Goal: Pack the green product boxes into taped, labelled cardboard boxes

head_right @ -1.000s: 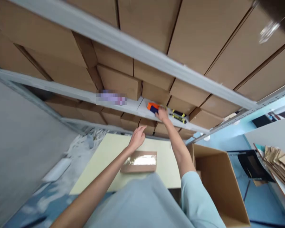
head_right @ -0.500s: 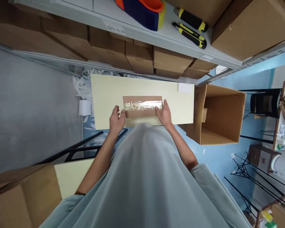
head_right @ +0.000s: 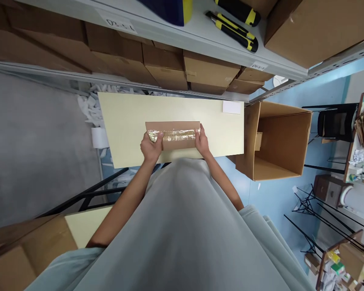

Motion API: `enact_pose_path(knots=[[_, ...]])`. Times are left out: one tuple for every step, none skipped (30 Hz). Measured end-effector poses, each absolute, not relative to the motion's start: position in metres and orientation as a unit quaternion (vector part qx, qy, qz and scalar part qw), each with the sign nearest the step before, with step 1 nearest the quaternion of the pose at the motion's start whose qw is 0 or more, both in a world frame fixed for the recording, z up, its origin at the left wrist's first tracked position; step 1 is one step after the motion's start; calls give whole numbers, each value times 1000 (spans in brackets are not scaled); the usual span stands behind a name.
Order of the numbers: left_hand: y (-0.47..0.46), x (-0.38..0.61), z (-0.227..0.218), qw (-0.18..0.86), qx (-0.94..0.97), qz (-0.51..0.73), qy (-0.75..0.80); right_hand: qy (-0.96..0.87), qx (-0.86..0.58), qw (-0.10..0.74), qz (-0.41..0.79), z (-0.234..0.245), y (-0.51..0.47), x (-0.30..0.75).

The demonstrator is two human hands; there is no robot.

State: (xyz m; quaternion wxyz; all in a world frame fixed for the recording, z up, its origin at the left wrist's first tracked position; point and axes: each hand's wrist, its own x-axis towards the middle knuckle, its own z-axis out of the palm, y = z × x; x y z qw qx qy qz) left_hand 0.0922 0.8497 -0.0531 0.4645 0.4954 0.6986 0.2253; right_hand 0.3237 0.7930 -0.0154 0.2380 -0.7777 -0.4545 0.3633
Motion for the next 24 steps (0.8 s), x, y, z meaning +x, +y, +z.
enact_pose_path(knots=[[849,89,-57,472,500,236,686,-455,-772,252,366,-16,793,325],[849,87,-60,479,505,243,676,-451,-768,264,370,-16,793,326],[850,84,-63,485,509,246,667,-445,-768,271,373,-16,793,327],[850,83,-65,492,512,246,660,-439,-771,269,373,-16,793,328],[850,82,-65,497,513,244,656,-434,-779,262,369,-15,793,328],[851,81,-64,498,514,240,656,-429,-791,249,358,-14,793,328],[851,82,-62,492,518,235,659,-428,-805,233,339,-12,794,328],[851,84,-58,478,528,232,663,-433,-818,215,311,-10,795,326],[851,88,-53,456,544,229,666,-446,-827,197,279,-8,797,324],[851,93,-46,431,565,227,666,-466,-831,179,245,-5,799,320],[852,101,-40,408,590,227,658,-489,-829,164,214,-3,803,314],[853,109,-33,392,616,227,644,-511,-824,151,191,-1,807,307],[854,118,-27,384,639,226,627,-529,-818,139,176,0,812,300],[855,127,-22,382,657,222,611,-540,-814,129,170,0,817,292],[858,135,-19,384,667,216,601,-546,-812,120,169,0,821,285],[860,140,-17,386,671,211,597,-548,-810,114,173,-1,825,279],[862,143,-17,388,671,207,597,-547,-810,114,179,-2,827,276],[864,143,-18,388,668,206,600,-543,-810,119,186,-4,828,276],[866,141,-20,387,665,207,604,-533,-813,130,195,-6,828,279],[867,136,-24,386,660,211,608,-514,-819,146,208,-8,826,285],[868,129,-29,386,654,217,613,-488,-826,164,229,-10,823,293],[869,122,-35,389,646,224,617,-459,-830,184,260,-12,820,302],[870,114,-42,396,636,232,620,-432,-826,204,298,-13,816,311],[870,106,-50,409,622,243,622,-412,-815,224,340,-15,812,320]])
